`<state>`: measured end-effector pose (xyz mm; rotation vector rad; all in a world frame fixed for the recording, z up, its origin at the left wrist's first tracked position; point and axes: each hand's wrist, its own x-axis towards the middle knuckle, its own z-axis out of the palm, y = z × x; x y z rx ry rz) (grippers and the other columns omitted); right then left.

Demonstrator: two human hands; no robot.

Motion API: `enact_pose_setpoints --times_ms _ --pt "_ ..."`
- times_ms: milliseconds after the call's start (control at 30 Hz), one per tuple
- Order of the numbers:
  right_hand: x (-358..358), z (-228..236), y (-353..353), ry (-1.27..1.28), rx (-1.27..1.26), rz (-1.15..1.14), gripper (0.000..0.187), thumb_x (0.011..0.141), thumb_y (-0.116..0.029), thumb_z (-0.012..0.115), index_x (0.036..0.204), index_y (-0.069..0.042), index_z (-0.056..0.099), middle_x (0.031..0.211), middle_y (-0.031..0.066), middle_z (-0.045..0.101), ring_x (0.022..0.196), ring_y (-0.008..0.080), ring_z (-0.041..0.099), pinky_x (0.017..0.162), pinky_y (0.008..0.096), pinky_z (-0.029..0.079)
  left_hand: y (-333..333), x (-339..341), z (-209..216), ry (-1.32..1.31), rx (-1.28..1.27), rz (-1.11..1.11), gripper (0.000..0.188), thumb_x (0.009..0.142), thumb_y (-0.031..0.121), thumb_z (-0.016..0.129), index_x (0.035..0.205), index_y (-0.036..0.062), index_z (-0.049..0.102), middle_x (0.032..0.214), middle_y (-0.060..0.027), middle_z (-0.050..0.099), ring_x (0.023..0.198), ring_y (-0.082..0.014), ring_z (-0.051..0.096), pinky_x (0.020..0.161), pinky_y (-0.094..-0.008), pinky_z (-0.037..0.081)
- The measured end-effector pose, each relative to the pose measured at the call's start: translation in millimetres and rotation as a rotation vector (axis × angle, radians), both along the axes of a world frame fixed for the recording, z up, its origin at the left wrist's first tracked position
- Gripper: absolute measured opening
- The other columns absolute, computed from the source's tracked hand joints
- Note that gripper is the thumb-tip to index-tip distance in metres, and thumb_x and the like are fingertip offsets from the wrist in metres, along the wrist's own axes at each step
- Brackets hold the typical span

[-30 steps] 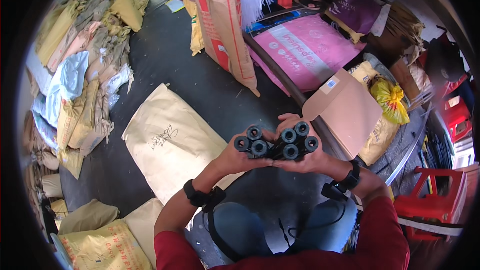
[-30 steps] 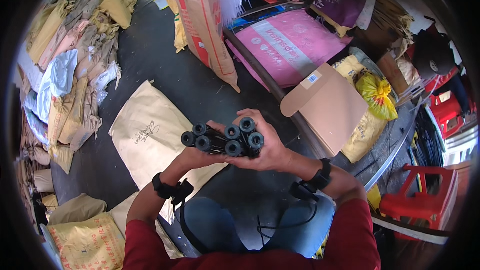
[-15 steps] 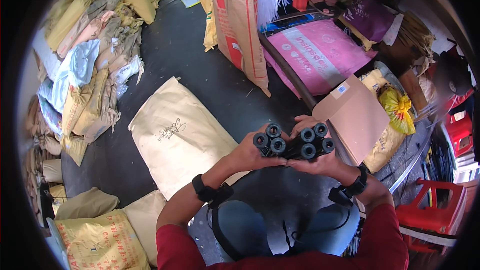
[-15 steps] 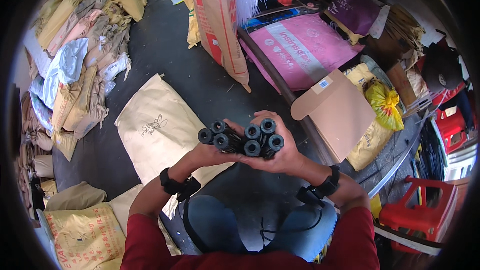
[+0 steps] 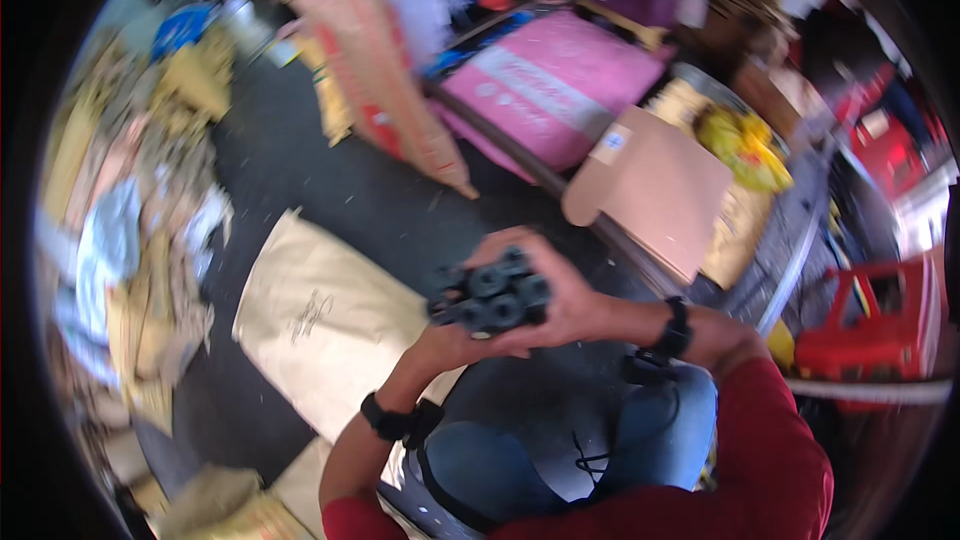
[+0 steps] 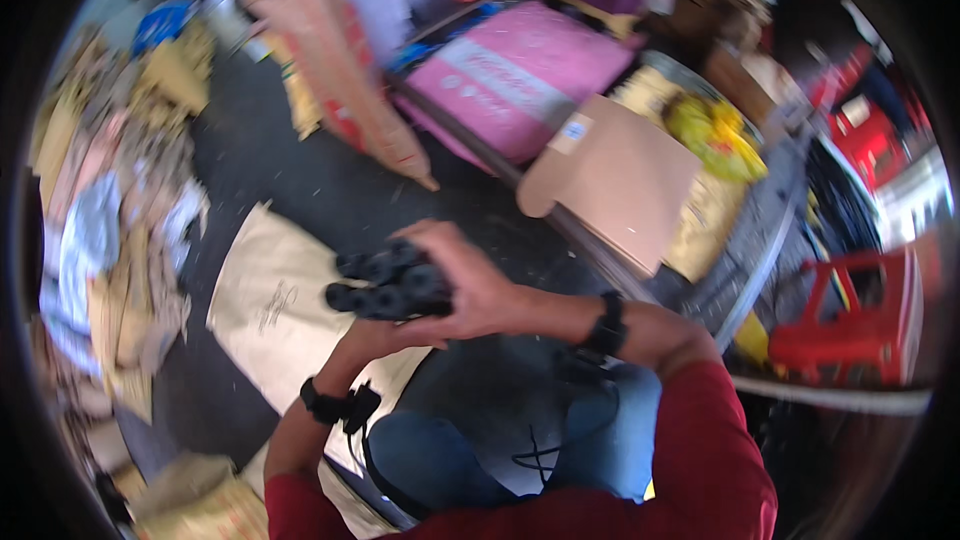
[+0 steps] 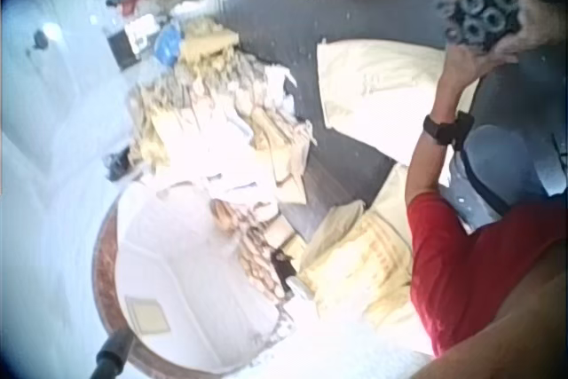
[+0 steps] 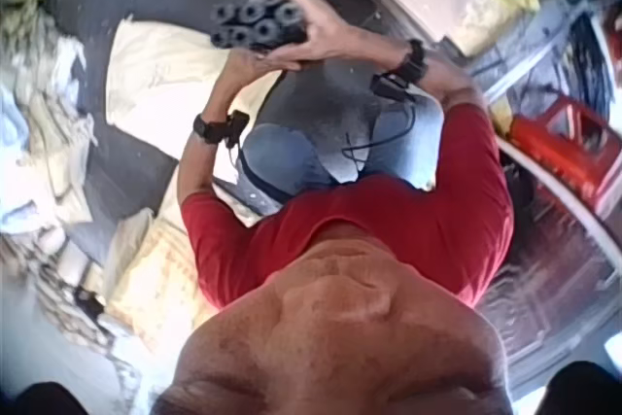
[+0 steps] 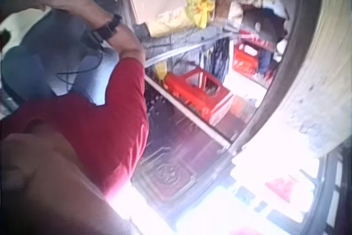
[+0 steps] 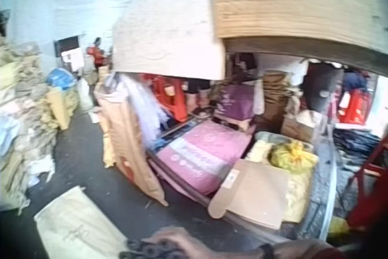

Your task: Packing bundles of umbrella ribs into protective yellow and beige bags

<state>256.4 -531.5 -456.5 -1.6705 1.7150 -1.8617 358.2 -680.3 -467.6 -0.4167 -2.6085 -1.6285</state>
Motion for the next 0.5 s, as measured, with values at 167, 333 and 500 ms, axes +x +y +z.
enact_pose_setpoints --times_ms 167,333,500 --pt "10.3 5.5 -14.5 0.073 -0.006 -0.048 0.1 0.051 -0.043 0.079 0.127 -0.003 0.029 0.121 0.0143 0.042 0.111 0.032 0.04 0.097 0.0421 0.025 -4.0 -1.5 -17.7 -0.175 0.084 0.058 0.044 0.074 0.025 0.064 0.113 0.0085 0.049 0.115 -0.0089 0.049 0.104 -0.0253 0.048 0.091 -0.038 0.035" --pt "28.1 0.1 -26.5 -0.162 0.15 0.156 0.073 0.056 -0.029 0.076 0.116 -0.004 0.042 0.094 0.0143 0.056 0.086 0.0289 0.057 0.073 0.0329 0.044 15.7 -3.2 -0.3 -0.174 0.082 0.007 0.048 0.074 0.026 0.064 0.114 0.0054 0.047 0.116 -0.01 0.048 0.104 -0.0247 0.048 0.09 -0.0367 0.037" --pt "46.0 3.3 -29.8 -0.233 -0.019 0.171 0.035 0.056 -0.015 0.068 0.082 -0.002 0.048 0.062 0.0116 0.055 0.064 0.03 0.057 0.054 0.0335 0.042 29.8 7.2 12.2 -0.166 0.1 -0.023 0.052 0.074 0.027 0.065 0.116 0.0024 0.044 0.116 -0.0111 0.048 0.104 -0.0242 0.049 0.09 -0.0354 0.038"
